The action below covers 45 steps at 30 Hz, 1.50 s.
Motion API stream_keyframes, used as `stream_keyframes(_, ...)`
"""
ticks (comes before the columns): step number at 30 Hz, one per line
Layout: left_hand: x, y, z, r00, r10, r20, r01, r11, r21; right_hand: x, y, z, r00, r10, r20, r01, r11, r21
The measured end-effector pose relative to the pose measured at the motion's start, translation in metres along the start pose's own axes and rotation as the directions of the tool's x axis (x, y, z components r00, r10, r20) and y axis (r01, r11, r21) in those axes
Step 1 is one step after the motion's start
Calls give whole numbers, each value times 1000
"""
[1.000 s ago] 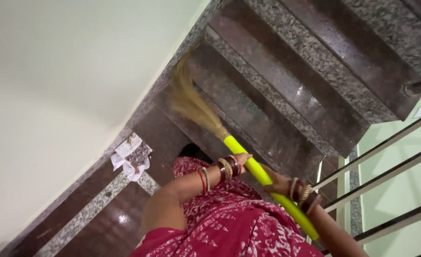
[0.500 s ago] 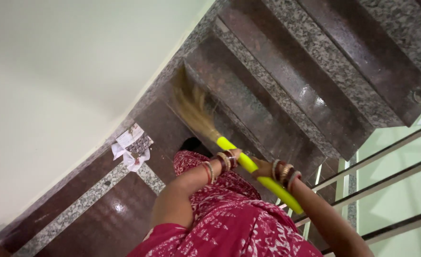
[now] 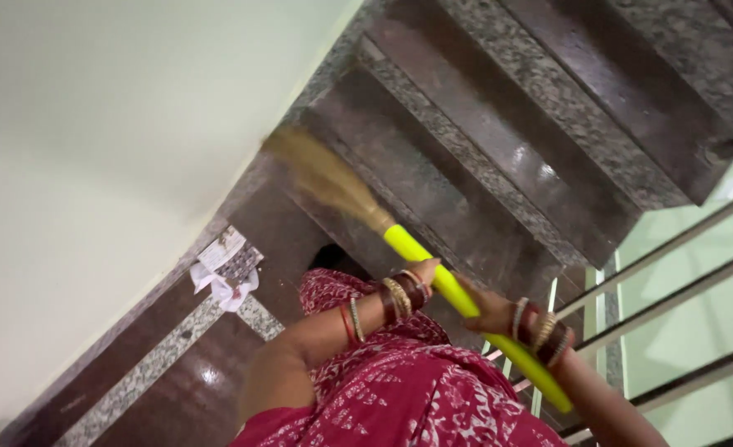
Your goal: The person sweeps the stairs using a broom.
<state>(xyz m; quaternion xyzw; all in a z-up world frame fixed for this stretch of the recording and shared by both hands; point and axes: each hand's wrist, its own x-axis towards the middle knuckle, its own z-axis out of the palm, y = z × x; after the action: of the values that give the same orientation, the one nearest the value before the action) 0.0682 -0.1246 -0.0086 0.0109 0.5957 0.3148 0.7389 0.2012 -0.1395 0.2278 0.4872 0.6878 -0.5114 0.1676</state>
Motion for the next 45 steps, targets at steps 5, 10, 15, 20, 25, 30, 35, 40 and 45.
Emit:
stream_keyframes(5,-2,7,99,926,161,340,-150,987,-57,-61,10,-13,953,235,-191,-180,947,265)
stream_keyframes(10,-16,20,143,906,55,420,-129,980,151,-77,53,12,848,57,-527,183,902,391)
stream_keyframes(15,-1,-1,167,882,-118,456,-58,934,354,-55,122,50,866,259,-428,100,749,655)
stream_keyframes(20,11,-9,129,917,-139,374,-202,647,735,-25,135,71,887,119,-447,194,783,592)
stream_keyframes(25,11,8,94,957,-195,214,53,845,533,-40,79,56,944,213,-251,40,682,730)
stream_keyframes(30,10,22,91,985,66,158,-114,943,312,-50,63,31,933,-13,-361,268,695,667)
stream_keyframes(35,-14,26,130,818,263,511,-383,912,144,-80,69,11,881,-8,-473,384,595,706)
stream_keyframes(40,-59,60,203,681,181,709,-398,905,151,-115,68,-27,817,168,-552,390,546,742)
stream_keyframes(45,-61,98,283,540,54,840,-372,911,180,-128,72,-67,708,370,-601,396,496,773)
